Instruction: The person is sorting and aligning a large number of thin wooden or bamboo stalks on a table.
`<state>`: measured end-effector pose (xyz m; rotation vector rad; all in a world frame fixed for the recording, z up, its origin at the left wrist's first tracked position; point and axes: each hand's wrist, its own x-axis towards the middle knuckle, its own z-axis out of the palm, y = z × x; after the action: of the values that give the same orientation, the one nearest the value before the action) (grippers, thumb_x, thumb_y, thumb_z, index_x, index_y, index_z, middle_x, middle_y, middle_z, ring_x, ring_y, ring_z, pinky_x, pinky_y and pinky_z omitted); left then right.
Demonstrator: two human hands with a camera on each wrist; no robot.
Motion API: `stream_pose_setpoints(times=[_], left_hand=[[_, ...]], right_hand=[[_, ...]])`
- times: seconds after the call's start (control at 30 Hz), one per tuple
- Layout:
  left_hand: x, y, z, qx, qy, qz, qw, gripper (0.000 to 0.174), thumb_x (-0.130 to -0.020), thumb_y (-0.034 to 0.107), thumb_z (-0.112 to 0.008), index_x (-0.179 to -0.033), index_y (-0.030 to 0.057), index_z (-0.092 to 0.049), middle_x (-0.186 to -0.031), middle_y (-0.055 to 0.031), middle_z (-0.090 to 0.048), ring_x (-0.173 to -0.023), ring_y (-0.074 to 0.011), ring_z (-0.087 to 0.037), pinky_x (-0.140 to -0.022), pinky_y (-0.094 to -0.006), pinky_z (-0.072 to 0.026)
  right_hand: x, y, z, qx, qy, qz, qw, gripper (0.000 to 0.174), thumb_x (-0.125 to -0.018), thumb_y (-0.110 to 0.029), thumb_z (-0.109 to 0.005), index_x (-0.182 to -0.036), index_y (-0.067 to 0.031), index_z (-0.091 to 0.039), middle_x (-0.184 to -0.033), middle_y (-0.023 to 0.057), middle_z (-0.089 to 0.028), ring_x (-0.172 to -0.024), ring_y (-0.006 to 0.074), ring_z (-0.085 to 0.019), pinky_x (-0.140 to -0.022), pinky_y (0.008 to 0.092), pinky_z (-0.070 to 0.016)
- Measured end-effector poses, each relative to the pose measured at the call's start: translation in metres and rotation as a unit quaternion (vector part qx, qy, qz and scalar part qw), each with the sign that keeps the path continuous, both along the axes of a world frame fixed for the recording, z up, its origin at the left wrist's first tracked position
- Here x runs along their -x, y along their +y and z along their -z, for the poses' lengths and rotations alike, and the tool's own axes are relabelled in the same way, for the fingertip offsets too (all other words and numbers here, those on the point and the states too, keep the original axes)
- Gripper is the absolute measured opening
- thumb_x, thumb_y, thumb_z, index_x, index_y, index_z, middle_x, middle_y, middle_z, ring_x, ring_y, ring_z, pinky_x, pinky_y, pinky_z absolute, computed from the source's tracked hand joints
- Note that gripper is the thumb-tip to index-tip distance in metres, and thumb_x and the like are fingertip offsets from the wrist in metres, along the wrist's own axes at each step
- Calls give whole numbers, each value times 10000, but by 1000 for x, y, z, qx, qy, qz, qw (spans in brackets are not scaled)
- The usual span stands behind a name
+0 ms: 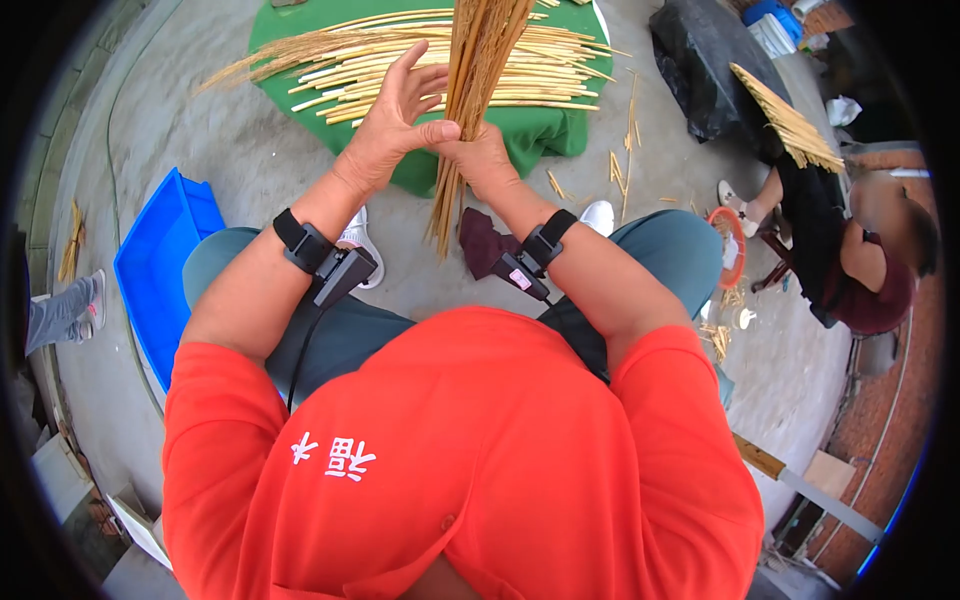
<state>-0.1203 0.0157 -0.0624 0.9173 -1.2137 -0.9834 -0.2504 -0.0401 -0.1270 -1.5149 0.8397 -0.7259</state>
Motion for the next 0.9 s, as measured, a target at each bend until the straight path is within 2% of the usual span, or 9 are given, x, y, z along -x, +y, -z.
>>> stream_pose_setpoints(times=[0.07,0.3,0.37,0.47,0.6,0.67,0.77,0.87,0.9], left_hand=[[-2,-3,2,-33,-7,17,999,1009,-613,326,-805,-1372,38,-205,-1304,-172,-380,-1243,-272,-348,-1050,-388,-249],[20,-3,19,-213,-76,241,944,760,-645,251,-784,-1246,11,-386,-1110,-168,-543,-1097,-274,-509,-923,-369,-416],[27,1,15,-299,123,326,888,627,-671,206,-761,-1168,-2,-439,-991,-175,-589,-940,-252,-603,-791,-341,-498],[31,-4,13,-333,155,346,863,398,-718,144,-714,-1033,7,-513,-814,-133,-623,-730,-192,-640,-619,-286,-521],[40,-10,20,-339,168,291,879,306,-733,148,-705,-954,30,-530,-723,-78,-598,-609,-152,-598,-527,-249,-481],[43,-14,12,-337,174,241,894,263,-734,130,-700,-919,50,-533,-659,-34,-549,-558,-112,-538,-500,-229,-458],[28,-28,3,-266,116,184,939,242,-767,167,-673,-919,48,-528,-668,-32,-545,-568,-110,-530,-518,-225,-446],[6,-43,-22,-183,76,88,976,217,-807,187,-638,-923,41,-526,-692,-40,-552,-589,-116,-527,-557,-233,-441],[1,-46,-24,-187,75,88,976,217,-807,187,-638,-923,41,-526,-692,-40,-552,-589,-116,-527,-557,-233,-441]], right_hand=[[7,-17,-30,-133,-167,25,977,126,-748,-80,-657,-829,-7,-594,-748,60,-599,-693,134,-579,-622,273,-478],[34,-60,-106,-253,-218,-13,942,131,-773,-29,-617,-873,3,-539,-780,88,-587,-714,185,-590,-694,335,-522],[38,-69,-112,-282,-241,-47,928,115,-786,-30,-607,-869,0,-533,-792,86,-582,-725,178,-590,-709,349,-527],[42,-75,-114,-285,-240,-52,926,123,-790,-36,-609,-884,-2,-536,-802,88,-581,-723,179,-587,-710,348,-528],[49,-86,-97,-266,-281,-45,921,219,-815,-113,-628,-973,13,-543,-920,134,-589,-835,209,-600,-754,371,-535],[50,-88,-90,-227,-290,-31,929,415,-836,-257,-617,-1136,-2,-486,-1035,173,-573,-988,272,-577,-832,405,-500],[55,-84,-85,-206,-285,-37,935,481,-855,-342,-576,-1168,6,-465,-1067,172,-558,-1050,280,-545,-887,393,-461],[56,-84,-91,-228,-246,-10,942,449,-802,-344,-653,-1068,-12,-510,-1025,127,-569,-998,227,-550,-827,355,-464],[57,-80,-92,-213,-211,-38,953,482,-835,-342,-607,-1143,2,-469,-1073,149,-547,-1044,242,-531,-864,359,-450]])
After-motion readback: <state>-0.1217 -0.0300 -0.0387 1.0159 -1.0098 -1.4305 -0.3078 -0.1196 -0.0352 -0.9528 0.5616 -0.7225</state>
